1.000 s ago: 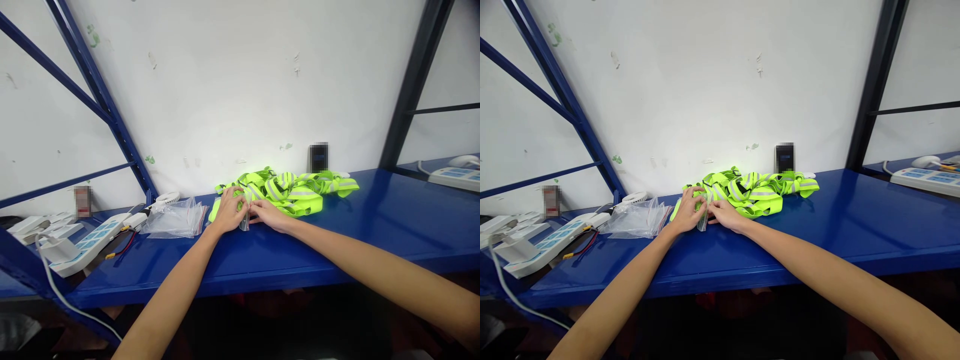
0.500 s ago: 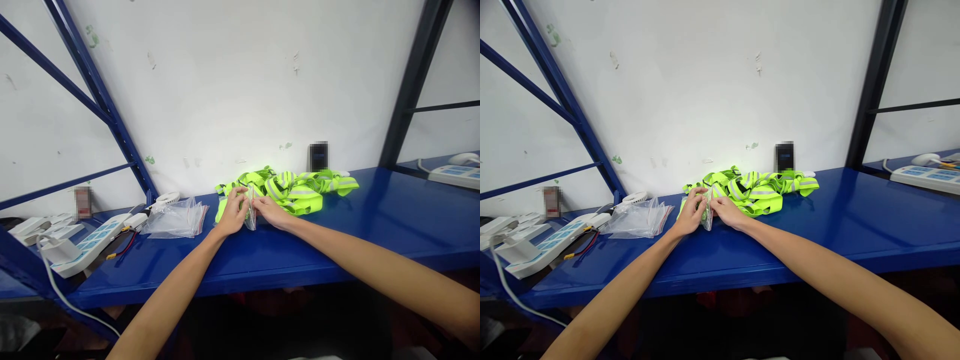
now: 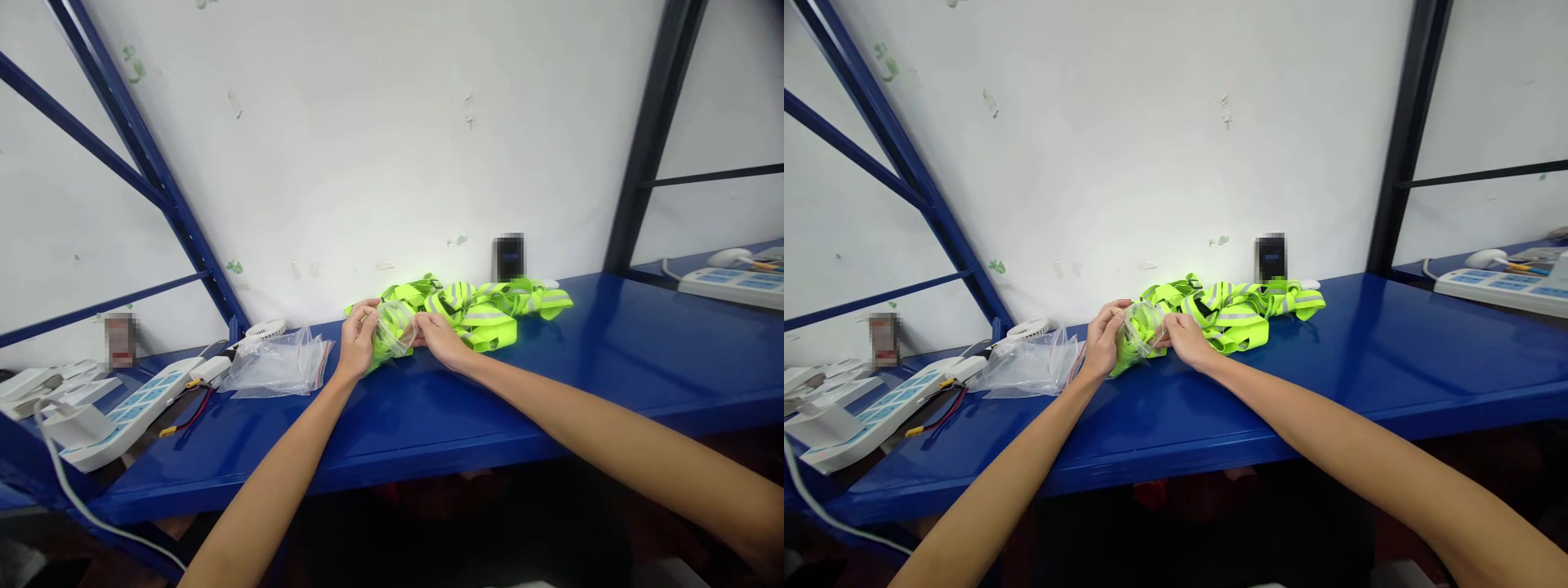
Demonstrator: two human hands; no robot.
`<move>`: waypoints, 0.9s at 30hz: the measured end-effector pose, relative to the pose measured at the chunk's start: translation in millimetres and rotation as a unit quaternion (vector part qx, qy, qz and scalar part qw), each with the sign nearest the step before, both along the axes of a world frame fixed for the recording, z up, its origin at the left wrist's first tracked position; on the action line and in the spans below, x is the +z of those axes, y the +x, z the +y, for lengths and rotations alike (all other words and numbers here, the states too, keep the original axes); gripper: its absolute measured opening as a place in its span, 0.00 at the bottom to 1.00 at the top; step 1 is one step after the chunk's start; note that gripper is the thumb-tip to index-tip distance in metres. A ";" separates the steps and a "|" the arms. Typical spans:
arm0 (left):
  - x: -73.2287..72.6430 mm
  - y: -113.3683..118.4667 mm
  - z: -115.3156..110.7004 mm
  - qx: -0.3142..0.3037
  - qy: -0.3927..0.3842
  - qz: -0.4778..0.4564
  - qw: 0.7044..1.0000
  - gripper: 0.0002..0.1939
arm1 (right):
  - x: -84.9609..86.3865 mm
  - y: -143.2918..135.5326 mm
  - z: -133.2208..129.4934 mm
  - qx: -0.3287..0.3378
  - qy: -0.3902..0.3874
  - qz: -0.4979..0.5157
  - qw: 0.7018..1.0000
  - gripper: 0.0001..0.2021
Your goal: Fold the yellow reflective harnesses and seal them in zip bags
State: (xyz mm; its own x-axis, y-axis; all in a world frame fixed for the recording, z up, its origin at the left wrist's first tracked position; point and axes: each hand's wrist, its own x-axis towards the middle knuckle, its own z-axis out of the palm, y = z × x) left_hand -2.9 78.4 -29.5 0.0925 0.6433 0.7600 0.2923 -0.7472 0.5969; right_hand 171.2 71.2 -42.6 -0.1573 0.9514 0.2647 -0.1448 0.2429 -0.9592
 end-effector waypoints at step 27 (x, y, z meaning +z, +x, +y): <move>-8.2 -4.0 -45.7 0.119 0.034 0.371 0.920 0.18 | -13.7 35.2 -51.1 -0.050 0.279 -0.541 0.792 0.08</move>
